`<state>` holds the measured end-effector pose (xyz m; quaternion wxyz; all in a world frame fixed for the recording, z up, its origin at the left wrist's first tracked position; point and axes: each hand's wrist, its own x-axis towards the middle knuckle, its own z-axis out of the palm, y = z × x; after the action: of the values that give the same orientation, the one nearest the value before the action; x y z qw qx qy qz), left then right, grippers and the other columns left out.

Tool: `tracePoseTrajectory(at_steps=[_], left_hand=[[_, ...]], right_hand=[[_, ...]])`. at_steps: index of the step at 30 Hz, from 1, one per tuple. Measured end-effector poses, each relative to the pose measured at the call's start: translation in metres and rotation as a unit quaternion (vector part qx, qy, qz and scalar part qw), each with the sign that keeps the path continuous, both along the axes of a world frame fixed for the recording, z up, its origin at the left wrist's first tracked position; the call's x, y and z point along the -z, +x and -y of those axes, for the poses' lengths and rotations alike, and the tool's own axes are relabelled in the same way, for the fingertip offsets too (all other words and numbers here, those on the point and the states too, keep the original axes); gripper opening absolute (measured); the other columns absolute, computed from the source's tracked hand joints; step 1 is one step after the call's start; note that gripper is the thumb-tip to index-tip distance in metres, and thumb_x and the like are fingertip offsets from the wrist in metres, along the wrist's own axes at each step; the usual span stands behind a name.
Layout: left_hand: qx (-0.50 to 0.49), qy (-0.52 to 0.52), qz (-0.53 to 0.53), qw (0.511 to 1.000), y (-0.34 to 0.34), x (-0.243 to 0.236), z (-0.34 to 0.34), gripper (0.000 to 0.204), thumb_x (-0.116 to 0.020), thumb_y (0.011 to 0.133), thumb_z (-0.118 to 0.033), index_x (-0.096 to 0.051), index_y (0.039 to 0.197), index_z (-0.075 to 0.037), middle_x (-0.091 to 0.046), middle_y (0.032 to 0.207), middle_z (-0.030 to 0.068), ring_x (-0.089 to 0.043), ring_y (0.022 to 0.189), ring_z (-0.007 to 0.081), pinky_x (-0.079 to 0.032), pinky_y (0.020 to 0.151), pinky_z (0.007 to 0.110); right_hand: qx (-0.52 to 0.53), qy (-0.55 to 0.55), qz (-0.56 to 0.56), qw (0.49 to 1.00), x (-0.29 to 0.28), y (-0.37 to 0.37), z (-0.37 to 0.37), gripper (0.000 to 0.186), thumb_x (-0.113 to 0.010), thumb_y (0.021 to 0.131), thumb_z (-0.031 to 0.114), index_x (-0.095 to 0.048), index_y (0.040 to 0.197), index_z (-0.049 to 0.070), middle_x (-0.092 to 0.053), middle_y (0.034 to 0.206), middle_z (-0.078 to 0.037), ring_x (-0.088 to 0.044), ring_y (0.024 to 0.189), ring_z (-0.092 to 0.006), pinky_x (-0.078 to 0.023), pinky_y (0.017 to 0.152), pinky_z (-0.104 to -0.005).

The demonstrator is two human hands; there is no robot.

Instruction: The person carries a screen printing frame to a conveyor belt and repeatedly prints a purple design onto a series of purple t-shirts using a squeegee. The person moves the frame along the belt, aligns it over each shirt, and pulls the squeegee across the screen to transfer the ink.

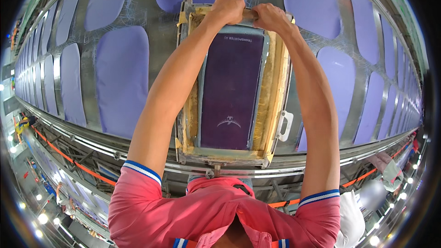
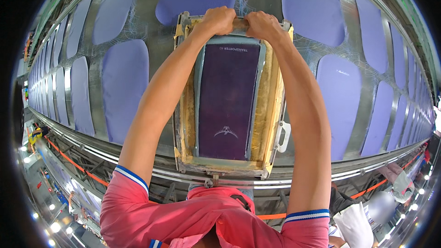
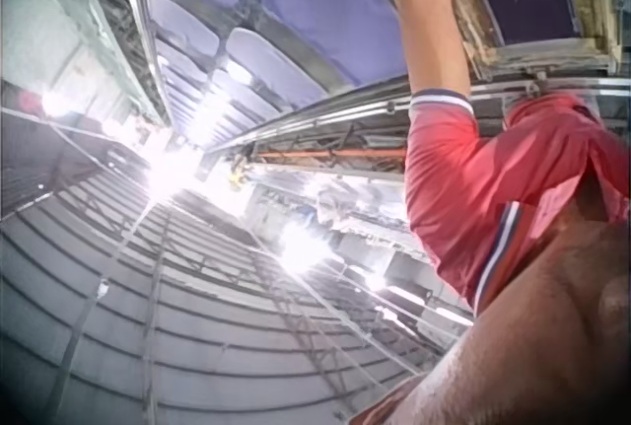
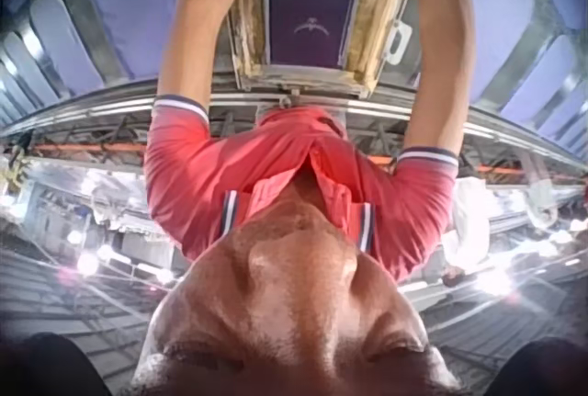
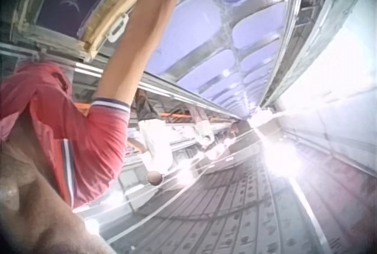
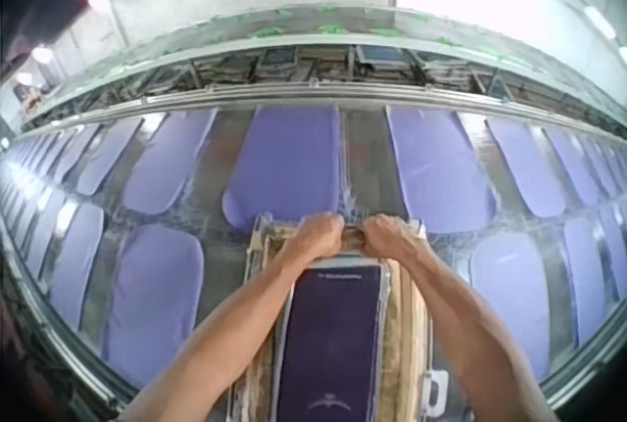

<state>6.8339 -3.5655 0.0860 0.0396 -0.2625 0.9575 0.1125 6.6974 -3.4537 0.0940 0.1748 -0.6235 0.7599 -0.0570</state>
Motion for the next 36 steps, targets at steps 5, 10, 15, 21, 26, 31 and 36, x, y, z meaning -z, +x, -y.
tracePoseTrajectory(at_steps=[5, 10, 15, 21, 26, 31, 36], left_hand=[[0.015, -0.031, -0.083, 0.996, 0.050, 0.020, -0.048, 0.015, -0.065, 0.075, -0.010, -0.076, 0.085, -0.005, -0.071, 0.084, 0.0214, -0.070, 0.081, 0.0399, -0.056, 0.075, 0.048], [-0.010, 0.050, -0.054, 0.997, 0.139, 0.004, -0.165, 0.016, -0.062, 0.073, -0.005, -0.075, 0.082, -0.009, -0.071, 0.082, 0.0187, -0.070, 0.079, 0.0377, -0.056, 0.072, 0.047], [-0.030, 0.097, -0.043, 0.994, 0.241, 0.008, -0.291, 0.016, -0.061, 0.073, 0.001, -0.072, 0.083, -0.006, -0.071, 0.087, 0.0122, -0.069, 0.081, 0.0355, -0.056, 0.068, 0.046], [-0.017, 0.130, -0.005, 0.991, 0.292, 0.009, -0.346, 0.027, -0.063, 0.072, -0.003, -0.076, 0.095, -0.008, -0.072, 0.089, 0.0140, -0.070, 0.083, 0.0335, -0.056, 0.072, 0.046], [0.003, 0.086, 0.026, 0.996, 0.224, 0.004, -0.259, 0.029, -0.063, 0.074, -0.008, -0.079, 0.097, -0.013, -0.072, 0.086, 0.0195, -0.071, 0.083, 0.0363, -0.056, 0.074, 0.048], [-0.002, 0.042, -0.012, 0.999, 0.111, 0.001, -0.134, 0.022, -0.062, 0.077, -0.010, -0.077, 0.094, -0.010, -0.072, 0.088, 0.0205, -0.070, 0.089, 0.0379, -0.055, 0.080, 0.049], [0.000, 0.010, 0.020, 1.000, 0.023, -0.005, -0.035, 0.023, -0.062, 0.080, -0.013, -0.075, 0.097, -0.005, -0.073, 0.099, 0.0219, -0.071, 0.094, 0.0380, -0.056, 0.084, 0.049]], right_hand=[[0.022, -0.053, -0.025, 0.998, 0.023, 0.047, -0.048, 0.015, -0.063, 0.076, 0.009, -0.074, 0.087, 0.007, -0.072, 0.095, -0.016, -0.070, 0.089, -0.0375, -0.056, 0.078, -0.0466], [-0.007, -0.137, 0.018, 0.990, 0.032, 0.132, -0.159, 0.007, -0.065, 0.073, 0.007, -0.070, 0.079, 0.007, -0.068, 0.085, -0.012, -0.069, 0.083, -0.0347, -0.056, 0.076, -0.0446], [-0.031, -0.113, 0.067, 0.991, 0.026, 0.230, -0.282, 0.016, -0.069, 0.069, 0.006, -0.068, 0.085, 0.006, -0.064, 0.088, -0.012, -0.065, 0.090, -0.0307, -0.051, 0.087, -0.0486], [-0.005, -0.098, 0.099, 0.990, 0.032, 0.281, -0.341, 0.009, -0.065, 0.071, 0.007, -0.070, 0.079, 0.004, -0.066, 0.082, -0.014, -0.067, 0.081, -0.0325, -0.052, 0.083, -0.0473], [0.021, -0.043, 0.093, 0.994, 0.022, 0.217, -0.263, 0.014, -0.063, 0.073, 0.008, -0.073, 0.081, 0.006, -0.071, 0.085, -0.016, -0.071, 0.081, -0.0354, -0.057, 0.075, -0.0463], [0.002, -0.063, 0.023, 0.998, 0.022, 0.101, -0.137, 0.015, -0.065, 0.075, 0.012, -0.073, 0.086, 0.008, -0.072, 0.087, -0.017, -0.072, 0.084, -0.0357, -0.058, 0.075, -0.0462], [0.038, -0.020, -0.031, 0.999, 0.018, 0.021, -0.031, 0.018, -0.062, 0.076, 0.013, -0.073, 0.089, 0.009, -0.072, 0.089, -0.019, -0.071, 0.087, -0.0391, -0.058, 0.075, -0.0491]])
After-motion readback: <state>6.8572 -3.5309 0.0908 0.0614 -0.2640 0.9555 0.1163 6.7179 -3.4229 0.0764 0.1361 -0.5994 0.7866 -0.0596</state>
